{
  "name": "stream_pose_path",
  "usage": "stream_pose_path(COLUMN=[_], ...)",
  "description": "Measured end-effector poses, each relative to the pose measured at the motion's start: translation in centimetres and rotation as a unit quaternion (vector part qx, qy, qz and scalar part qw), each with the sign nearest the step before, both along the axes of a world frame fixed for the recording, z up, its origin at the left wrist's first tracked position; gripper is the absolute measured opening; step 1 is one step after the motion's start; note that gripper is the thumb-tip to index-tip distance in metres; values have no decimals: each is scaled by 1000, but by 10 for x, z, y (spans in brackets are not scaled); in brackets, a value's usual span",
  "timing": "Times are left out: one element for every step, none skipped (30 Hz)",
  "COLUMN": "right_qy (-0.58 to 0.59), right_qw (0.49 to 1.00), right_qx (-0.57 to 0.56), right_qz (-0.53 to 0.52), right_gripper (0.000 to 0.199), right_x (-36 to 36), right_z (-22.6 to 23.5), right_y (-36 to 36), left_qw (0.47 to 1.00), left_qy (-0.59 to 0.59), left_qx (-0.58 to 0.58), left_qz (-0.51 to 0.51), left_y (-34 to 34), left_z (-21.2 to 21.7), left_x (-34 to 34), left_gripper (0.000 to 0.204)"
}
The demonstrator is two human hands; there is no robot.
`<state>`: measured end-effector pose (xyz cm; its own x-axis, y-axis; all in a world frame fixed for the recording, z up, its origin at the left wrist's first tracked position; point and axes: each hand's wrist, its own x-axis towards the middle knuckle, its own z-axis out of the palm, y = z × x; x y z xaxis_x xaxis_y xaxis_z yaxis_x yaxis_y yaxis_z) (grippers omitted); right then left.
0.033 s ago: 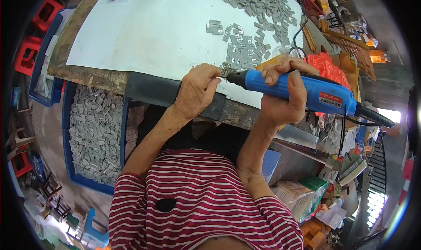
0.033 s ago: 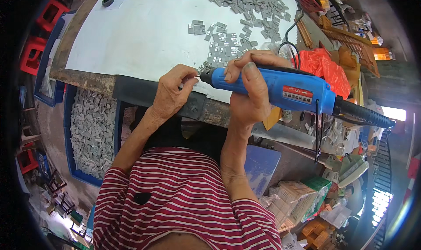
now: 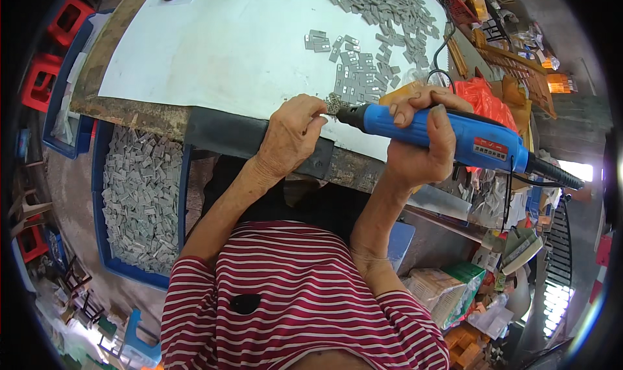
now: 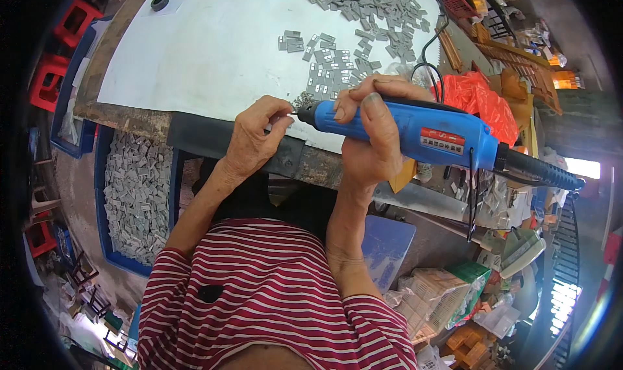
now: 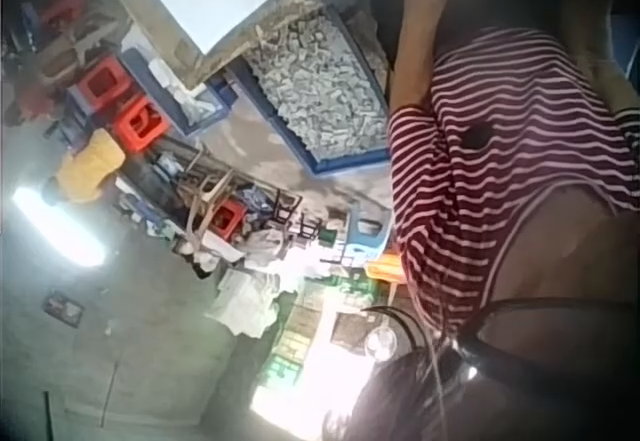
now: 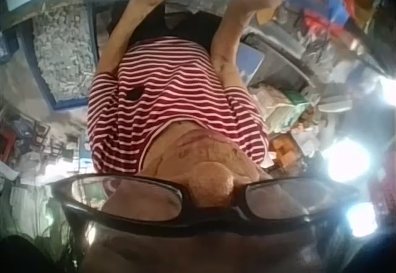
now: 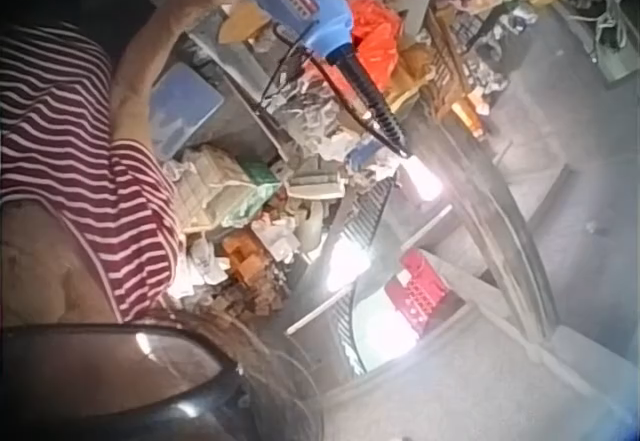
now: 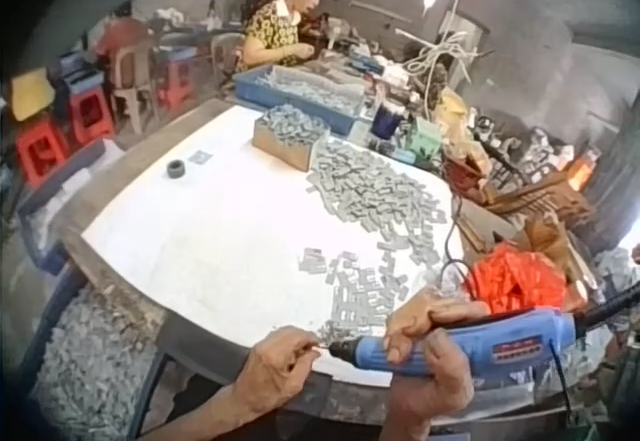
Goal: Assembling small metal components using a motorized screwdriver on a workbench.
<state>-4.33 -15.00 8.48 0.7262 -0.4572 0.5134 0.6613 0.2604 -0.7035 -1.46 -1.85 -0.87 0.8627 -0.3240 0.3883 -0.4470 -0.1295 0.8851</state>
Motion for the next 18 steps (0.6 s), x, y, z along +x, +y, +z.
stream_pose_path(right_qy=[0,0,0,1,1,-3,-6,-6,-2,2,2,-2,-5,-6,-2,3,4,6], right_qw=[1000,1000,1000,999,999,999,1000,1000,1000,1000,1000,1000,1000,1000,1000,1000,1000,1000], right_qx=[9,9,-13,-35,-35,-30,-25,-25,-17,-10,-11,-14,-18,-18,-19,-20,-20,-26], right_qz=[5,5,16,26,26,15,4,2,-5,-14,-16,-11,-7,-9,-7,-5,-8,-8], right_gripper=[23,23,24,26,26,26,27,27,27,27,27,27,27,27,27,27,27,26], right_x=[-1,-2,-4,-6,-7,-8,-9,-10,-11,-13,-13,-14,-14,-15,-16,-16,-17,-18], right_z=[0,1,1,2,2,2,2,2,2,3,2,2,3,3,2,2,2,1], right_y=[-3,-7,-12,-16,-19,-21,-24,-25,-26,-26,-27,-27,-27,-28,-28,-27,-29,-30], left_qw=[1000,1000,1000,1000,1000,1000,999,998,996,989,978,964,959,944,926,905,905,903], left_qy=[-1,10,22,21,14,8,-11,-44,-76,-127,-181,-235,-229,-254,-277,-287,-287,-277], left_qx=[0,-6,-12,-12,-5,3,11,31,52,79,103,127,163,209,255,311,310,322], left_qz=[0,-8,-16,-16,-19,-21,-31,-25,-17,-3,-4,-4,-39,-39,-38,-42,-44,-62], left_y=[1,1,2,3,5,7,6,4,2,-2,-9,-15,-22,-28,-32,-35,-38,-40], left_z=[1,1,2,3,6,8,9,10,10,9,8,9,0,-1,-3,-11,-13,-14], left_x=[0,0,0,2,6,11,20,32,45,60,75,91,109,118,125,136,141,144], left_gripper=[11,12,14,14,14,14,15,16,16,17,17,17,20,23,25,28,28,29])
